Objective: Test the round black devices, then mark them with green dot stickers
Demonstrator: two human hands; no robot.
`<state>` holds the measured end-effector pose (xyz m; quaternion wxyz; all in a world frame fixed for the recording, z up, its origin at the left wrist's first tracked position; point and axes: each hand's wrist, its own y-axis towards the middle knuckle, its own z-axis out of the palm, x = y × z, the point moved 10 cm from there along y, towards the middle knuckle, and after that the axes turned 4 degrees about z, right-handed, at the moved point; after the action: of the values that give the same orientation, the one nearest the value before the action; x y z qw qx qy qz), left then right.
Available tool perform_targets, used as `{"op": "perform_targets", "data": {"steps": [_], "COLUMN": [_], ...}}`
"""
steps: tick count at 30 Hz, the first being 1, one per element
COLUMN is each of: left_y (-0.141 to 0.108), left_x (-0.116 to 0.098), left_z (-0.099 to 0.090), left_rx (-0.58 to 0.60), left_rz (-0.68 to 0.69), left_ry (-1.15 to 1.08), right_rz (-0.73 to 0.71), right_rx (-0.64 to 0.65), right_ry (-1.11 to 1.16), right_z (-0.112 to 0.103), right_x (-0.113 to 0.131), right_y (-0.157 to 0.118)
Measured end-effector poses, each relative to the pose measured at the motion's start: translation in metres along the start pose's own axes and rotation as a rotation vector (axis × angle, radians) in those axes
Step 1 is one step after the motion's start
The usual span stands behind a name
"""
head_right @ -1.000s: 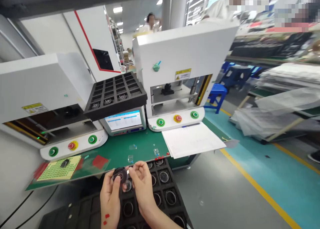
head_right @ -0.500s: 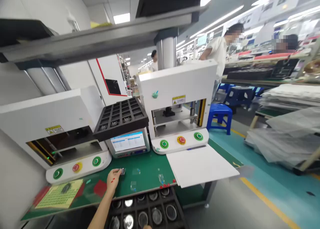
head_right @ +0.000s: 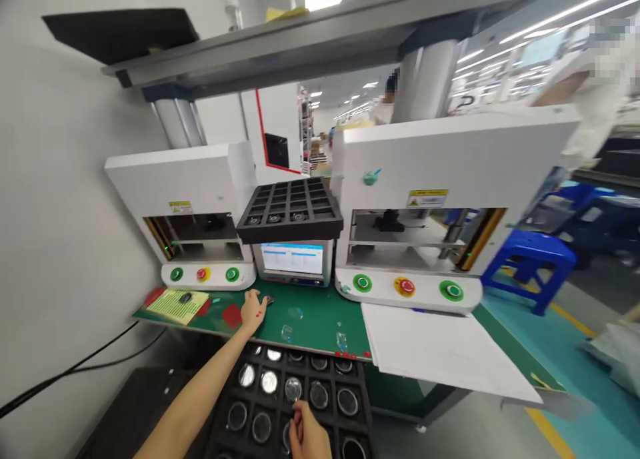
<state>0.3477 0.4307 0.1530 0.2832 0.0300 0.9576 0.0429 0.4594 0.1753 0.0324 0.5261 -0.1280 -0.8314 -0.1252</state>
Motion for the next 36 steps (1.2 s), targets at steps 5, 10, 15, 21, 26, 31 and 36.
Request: {"op": "perform_targets", "data": {"steps": [5,10,15,21,26,31,36], "left_y": [-0.037,-0.064,-0.078,-0.062,-0.053,-0.069,-0.071], "left_x": [0.043,0.112,0.185,0.201,0.185,0.173,0.163], "left_z": [-0.025,-0.057,-0.056,-0.009,0.012,0.01,0.004], "left_rx": [-0.035,-0.092,-0.145,0.011,0.082,0.12,0.14], "left_rz": [0.052,-0.041,-0.305,-0.486,-0.494,-0.437,-0.396], "left_ry": [-0.103,-0.208,-0.386,-0.656,-0.815,-0.897,-0.86], "right_rz": [-0.017,-0.039,-0.069,-0.11,-0.102,-0.068,-0.052], "right_rx": [-0.023,-0.085,-0.14,-0.125,-0.076,-0.107,-0.09], "right_ry": [0.047,0.072,0.043,0.01,0.027,0.043,0.056], "right_z": [-0.007,-0.014,-0.011,-0.009,-0.012,-0.018,-0.016], "right_x": [-0.002,-0.001,-0.005,-0.007,-0.001,0.002,0.0], "right_y": [-0.002,-0.012,-0.027,-0.04,-0.044,-0.044,-0.044]}}
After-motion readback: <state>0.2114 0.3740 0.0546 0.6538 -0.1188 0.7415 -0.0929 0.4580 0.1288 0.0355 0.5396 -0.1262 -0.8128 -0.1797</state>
